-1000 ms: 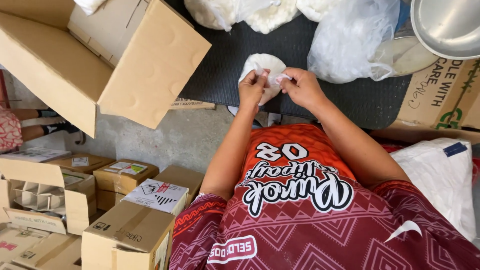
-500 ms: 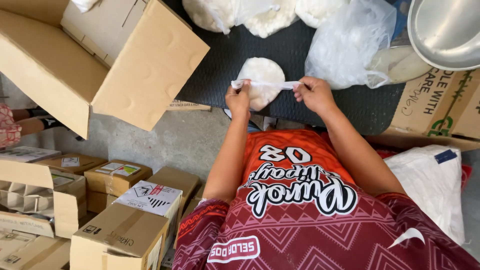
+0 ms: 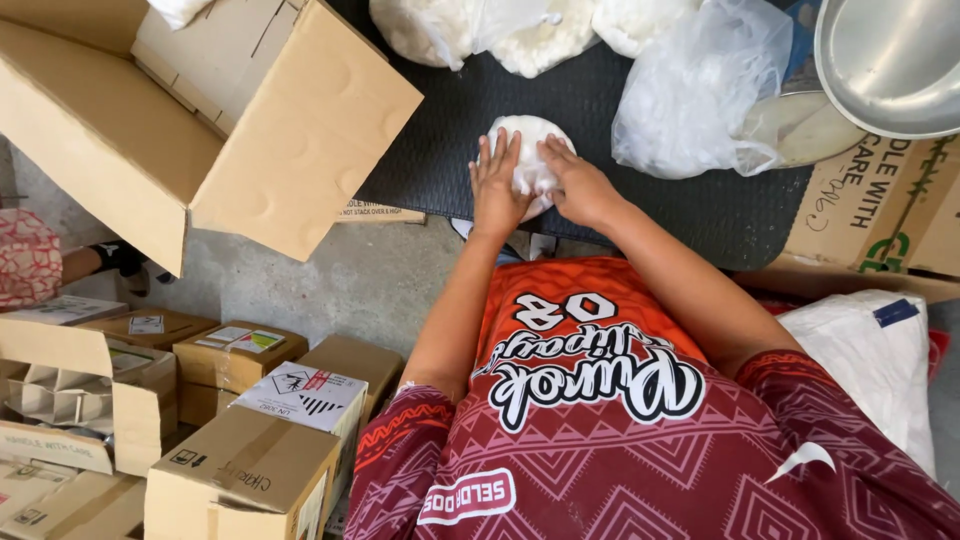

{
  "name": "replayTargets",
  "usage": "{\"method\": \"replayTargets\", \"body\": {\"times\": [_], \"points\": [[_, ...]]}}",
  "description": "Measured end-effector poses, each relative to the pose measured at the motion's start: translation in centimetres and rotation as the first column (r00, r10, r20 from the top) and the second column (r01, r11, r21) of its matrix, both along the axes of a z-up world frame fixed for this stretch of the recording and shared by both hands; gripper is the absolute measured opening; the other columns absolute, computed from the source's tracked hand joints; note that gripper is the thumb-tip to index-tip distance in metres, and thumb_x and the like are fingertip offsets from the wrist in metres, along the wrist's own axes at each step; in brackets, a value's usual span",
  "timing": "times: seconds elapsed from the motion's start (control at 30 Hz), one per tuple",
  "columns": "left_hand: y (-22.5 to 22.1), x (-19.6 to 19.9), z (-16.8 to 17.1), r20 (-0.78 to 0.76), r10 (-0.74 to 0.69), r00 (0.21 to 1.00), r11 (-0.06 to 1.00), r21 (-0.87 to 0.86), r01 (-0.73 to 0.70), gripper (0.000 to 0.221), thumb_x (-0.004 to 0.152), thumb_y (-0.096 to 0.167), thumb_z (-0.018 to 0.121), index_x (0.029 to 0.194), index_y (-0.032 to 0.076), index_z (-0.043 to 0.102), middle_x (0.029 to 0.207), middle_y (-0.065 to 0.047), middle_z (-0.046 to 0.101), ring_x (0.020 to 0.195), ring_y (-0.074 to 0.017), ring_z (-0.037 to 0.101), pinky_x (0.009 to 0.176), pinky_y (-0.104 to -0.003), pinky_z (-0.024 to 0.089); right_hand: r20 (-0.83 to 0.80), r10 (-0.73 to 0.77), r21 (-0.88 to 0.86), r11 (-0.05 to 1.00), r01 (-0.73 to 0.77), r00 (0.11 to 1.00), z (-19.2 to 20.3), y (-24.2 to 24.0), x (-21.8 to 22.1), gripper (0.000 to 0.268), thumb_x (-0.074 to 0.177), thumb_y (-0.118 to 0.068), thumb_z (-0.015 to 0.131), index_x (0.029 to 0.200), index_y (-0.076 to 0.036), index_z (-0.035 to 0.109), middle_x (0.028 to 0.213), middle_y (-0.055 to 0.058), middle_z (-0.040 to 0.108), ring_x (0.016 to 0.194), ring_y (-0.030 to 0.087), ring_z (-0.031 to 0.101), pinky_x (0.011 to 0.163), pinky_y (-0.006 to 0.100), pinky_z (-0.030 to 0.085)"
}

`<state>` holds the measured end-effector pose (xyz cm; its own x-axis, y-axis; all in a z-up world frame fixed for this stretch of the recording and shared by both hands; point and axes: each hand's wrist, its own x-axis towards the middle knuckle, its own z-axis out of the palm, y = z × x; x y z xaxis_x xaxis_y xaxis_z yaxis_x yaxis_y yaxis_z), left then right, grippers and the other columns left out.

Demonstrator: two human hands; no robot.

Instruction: Packing and tying small plastic bags containing white powder into a cardboard box.

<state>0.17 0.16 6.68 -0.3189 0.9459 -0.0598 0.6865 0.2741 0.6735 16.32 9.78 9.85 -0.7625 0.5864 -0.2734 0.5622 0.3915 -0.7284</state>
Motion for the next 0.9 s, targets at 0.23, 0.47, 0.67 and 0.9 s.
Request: {"method": "replayTargets", "body": {"times": [0.23,0.47,0.67,0.9], "points": [[0.1,-0.2,-1.1,-0.080,0.014,0.997,0.998,-0.059,-0.019,0.101,0.070,-0.004,0.076,0.159,0.024,0.038,0.167,-0.006,0.033,0.157,-0.0333,0.022,0.125,-0.059,0.018,0.086,0.058,0.113,0.991,-0.068,0.995,-0.6,-0.7,-1.1,0.083,0.084,0.001,0.067,0.159,0.000,0.030,0.166,0.023,0.025,0.155,0.033,0.024,0.122,0.045,0.028],[0.1,-0.1,-1.4,-0.133,0.013,0.991,0.996,-0.083,-0.024,0.095,0.074,-0.009,0.070,0.158,0.025,0.040,0.167,-0.004,0.036,0.158,-0.0325,0.023,0.126,-0.058,0.019,0.206,0.060,0.125,0.988,-0.087,0.977,-0.6,-1.1,-1.6,0.084,0.086,0.003,0.062,0.161,-0.003,0.025,0.169,0.021,0.018,0.156,0.032,0.020,0.122,0.048,0.026],[0.3,-0.1,-0.8,-0.113,0.005,0.994,0.994,-0.108,-0.017,0.094,0.073,-0.003,0.075,0.156,0.024,0.040,0.165,-0.003,0.036,0.157,-0.0324,0.023,0.125,-0.059,0.020,0.202,0.044,0.143,0.987,-0.074,0.978,-0.8,-1.0,-1.5,0.081,0.086,0.002,0.063,0.160,-0.003,0.029,0.168,0.020,0.022,0.155,0.031,0.023,0.122,0.046,0.027],[0.0,-2.2,0.9,0.025,-0.008,1.000,0.996,0.087,0.006,0.074,0.076,0.013,0.087,0.144,0.016,0.057,0.150,-0.013,0.052,0.144,-0.0384,0.040,0.112,-0.058,0.033,-0.101,-0.180,0.004,0.983,0.181,0.978,2.4,0.9,-0.1,0.048,0.085,-0.006,0.076,0.131,-0.009,0.068,0.127,0.018,0.064,0.114,0.033,0.064,0.098,0.040,0.050]]}}
